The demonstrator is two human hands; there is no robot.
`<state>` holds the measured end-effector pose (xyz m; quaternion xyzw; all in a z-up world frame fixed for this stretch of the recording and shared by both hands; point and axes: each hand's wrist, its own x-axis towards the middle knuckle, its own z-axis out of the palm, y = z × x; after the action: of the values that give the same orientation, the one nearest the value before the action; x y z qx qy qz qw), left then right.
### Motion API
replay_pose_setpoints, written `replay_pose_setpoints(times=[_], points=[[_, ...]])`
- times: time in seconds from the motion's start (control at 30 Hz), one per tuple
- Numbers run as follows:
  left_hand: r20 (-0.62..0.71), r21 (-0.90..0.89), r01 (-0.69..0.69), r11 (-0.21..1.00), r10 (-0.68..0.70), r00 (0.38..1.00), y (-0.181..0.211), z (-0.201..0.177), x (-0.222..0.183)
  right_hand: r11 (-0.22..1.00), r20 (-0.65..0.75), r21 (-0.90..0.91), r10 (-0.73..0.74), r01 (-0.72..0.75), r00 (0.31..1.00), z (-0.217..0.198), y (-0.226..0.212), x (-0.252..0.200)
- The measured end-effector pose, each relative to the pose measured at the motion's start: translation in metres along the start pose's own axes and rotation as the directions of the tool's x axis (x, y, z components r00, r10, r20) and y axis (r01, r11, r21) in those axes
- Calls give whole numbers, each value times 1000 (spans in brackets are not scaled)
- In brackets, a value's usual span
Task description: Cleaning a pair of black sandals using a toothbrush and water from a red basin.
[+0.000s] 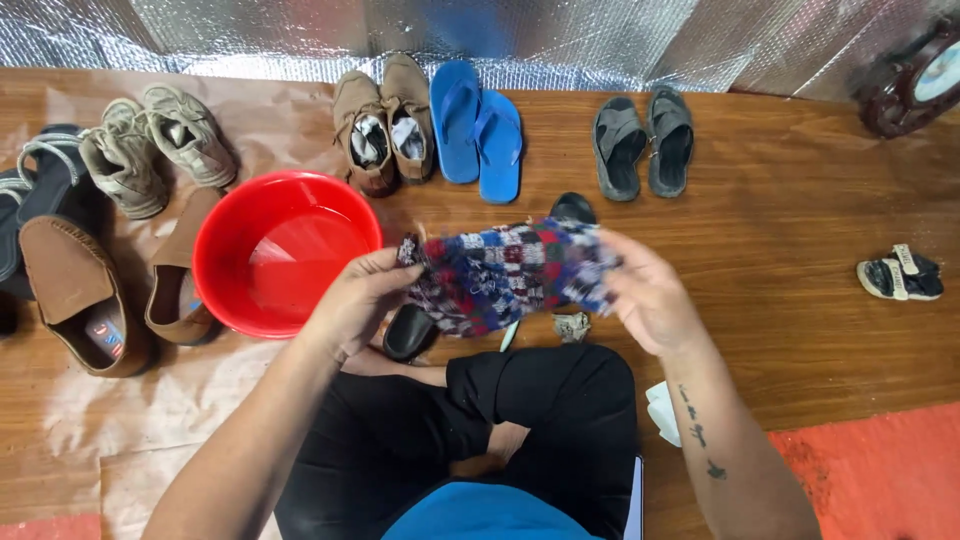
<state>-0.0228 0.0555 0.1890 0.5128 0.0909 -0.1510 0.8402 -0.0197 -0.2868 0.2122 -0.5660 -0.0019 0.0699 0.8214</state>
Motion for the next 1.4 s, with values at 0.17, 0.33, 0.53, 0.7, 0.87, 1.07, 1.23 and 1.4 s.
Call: replay_pose_setpoints(times=[0.17, 0.33, 0.53, 0.7, 0.87, 1.07, 1.23, 1.4], points=[[-85, -8, 142, 990, -142, 986, -6, 2, -7, 948, -85, -231, 204, -219, 975, -2, 6, -6], [-110, -39, 149, 988, -153, 982, -17, -13, 1, 890, -91, -327, 305, -318, 948, 2, 12, -5], [-77, 0, 24, 1000, -24, 997, 1, -10, -2, 984, -206, -114, 111, -136, 972, -14, 23, 5], [-52, 110, -178, 978, 184, 982, 13, -10, -3, 915, -180, -399, -142, 60, 973, 0, 16, 3], [23, 234, -300, 925, 303, 953, 9, -5, -3, 881, -156, -435, -278, 186, 948, 0, 9, 7], [2, 529, -318, 787, 373, 928, 15, -19, 10, 777, -103, -589, -347, 223, 932, 7, -5, 2], [-85, 584, -266, 767, 383, 920, 5, -28, 26, 471, -12, -855, -439, 219, 899, -14, -6, 4], [277, 333, -608, 721, 541, 794, 17, -36, 15, 480, 252, -814, -214, 326, 944, -7, -46, -9]])
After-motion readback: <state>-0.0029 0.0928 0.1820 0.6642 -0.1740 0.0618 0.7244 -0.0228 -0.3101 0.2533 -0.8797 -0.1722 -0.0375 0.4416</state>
